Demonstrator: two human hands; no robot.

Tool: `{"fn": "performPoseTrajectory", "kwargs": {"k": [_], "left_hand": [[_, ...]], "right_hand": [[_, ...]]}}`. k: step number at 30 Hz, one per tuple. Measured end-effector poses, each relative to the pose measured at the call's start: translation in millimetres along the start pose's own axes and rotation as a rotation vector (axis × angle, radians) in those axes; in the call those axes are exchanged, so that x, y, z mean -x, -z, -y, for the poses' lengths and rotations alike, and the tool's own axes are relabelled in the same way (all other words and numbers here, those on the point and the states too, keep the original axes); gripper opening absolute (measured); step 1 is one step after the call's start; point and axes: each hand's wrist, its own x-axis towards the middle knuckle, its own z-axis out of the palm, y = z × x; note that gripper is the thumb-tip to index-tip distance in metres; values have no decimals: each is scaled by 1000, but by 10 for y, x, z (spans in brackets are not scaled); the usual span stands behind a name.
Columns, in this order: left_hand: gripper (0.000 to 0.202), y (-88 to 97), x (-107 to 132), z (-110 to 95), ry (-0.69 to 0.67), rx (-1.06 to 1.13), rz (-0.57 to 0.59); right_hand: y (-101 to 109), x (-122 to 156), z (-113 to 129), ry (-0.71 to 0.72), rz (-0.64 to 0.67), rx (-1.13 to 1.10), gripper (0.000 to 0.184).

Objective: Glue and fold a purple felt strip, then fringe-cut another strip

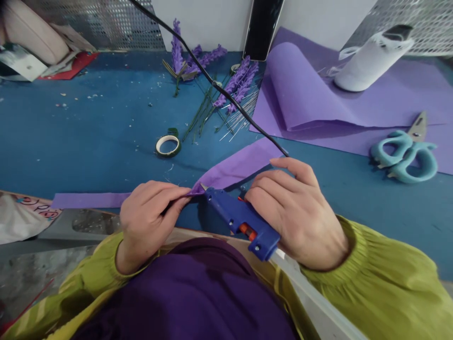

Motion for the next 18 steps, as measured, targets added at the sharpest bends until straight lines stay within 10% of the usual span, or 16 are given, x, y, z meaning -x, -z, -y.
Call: {"fn": "performPoseTrajectory", "kwargs": {"k": [18], "left_hand": [[13, 46, -84, -27, 74, 56, 130]], "right_hand": [[-51, -54, 51, 24, 4, -10, 19]]}}
